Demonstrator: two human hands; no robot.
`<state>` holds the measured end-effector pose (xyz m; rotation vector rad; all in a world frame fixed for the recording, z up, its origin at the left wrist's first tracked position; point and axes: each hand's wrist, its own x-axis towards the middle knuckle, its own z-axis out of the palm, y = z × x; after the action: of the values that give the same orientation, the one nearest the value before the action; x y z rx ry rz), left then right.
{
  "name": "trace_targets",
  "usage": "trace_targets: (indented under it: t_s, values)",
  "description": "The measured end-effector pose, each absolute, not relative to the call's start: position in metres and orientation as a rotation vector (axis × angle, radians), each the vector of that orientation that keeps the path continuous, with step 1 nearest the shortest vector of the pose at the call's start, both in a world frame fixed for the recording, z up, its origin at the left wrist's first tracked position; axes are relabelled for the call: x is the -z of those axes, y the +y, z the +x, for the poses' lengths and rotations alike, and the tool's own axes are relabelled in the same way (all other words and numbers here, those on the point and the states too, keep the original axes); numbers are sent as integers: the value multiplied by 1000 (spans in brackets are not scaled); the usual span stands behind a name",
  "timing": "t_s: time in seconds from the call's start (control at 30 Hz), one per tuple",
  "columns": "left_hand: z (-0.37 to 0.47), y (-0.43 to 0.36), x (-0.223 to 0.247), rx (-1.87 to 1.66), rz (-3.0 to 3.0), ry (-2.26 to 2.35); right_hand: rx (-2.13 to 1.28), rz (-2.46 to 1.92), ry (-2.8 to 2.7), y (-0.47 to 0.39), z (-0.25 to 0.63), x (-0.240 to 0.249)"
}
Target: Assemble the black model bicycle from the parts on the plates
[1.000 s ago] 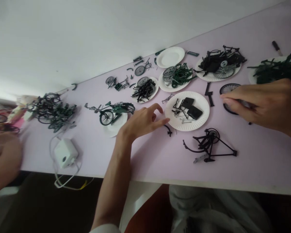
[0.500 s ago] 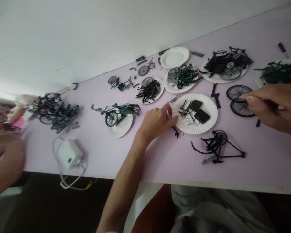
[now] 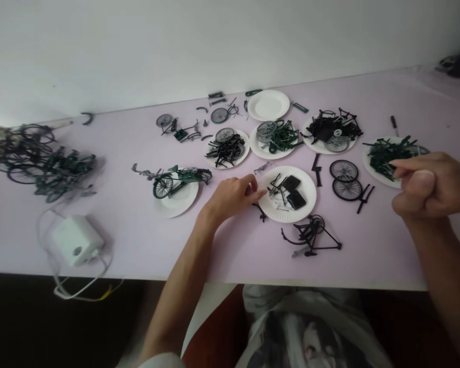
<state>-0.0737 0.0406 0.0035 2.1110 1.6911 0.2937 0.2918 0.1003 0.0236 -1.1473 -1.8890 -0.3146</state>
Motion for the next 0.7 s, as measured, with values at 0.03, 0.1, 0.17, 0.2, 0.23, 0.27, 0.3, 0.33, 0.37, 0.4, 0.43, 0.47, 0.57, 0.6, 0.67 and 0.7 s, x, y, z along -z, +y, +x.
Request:
trace_targets:
  t_s: [0.03,0.1,0.17,0.2,0.23,0.27,0.3,0.33,0.37,0.4,0.43,0.47,0.57,0.6,0.67,0.7]
  values:
    - [-73,40,-2,-298,2116,1705,382,-1100,-1820,103,294,-24]
    - [-73,39,0,-307,2134,1727,567,-911,-1654,109,299,-24]
    - [-73,38,1,-324,2157,1734,658,-799,-1584,112,305,-20]
    - [-73,36,2,-339,2171,1733,668,-788,-1586,111,308,-16]
    - [-73,35,2,-358,2185,1729,649,-800,-1597,106,311,-12]
    - [-74,33,1,-384,2201,1727,607,-847,-1605,99,314,-6]
    - [-75,31,1,-418,2218,1732,558,-923,-1614,90,316,-1]
    - [-76,29,0,-463,2234,1751,527,-952,-1627,79,318,6]
    - [-77,26,0,-519,2248,1785,501,-958,-1629,66,320,12]
    - [-78,22,0,-584,2258,1833,465,-966,-1621,52,321,17]
    - [-78,18,1,-652,2266,1886,426,-981,-1603,39,322,22]
    - [-78,12,1,-719,2278,1932,382,-1002,-1588,26,323,26]
    - [-74,-12,5,-841,2363,1930,230,-1120,-1594,-9,323,32]
    - [-73,-22,7,-849,2403,1891,185,-1152,-1600,-19,323,33]
    - [-74,-46,9,-855,2471,1810,103,-1191,-1631,-35,323,33]
    - [-76,-57,8,-860,2488,1789,89,-1199,-1633,-40,322,33]
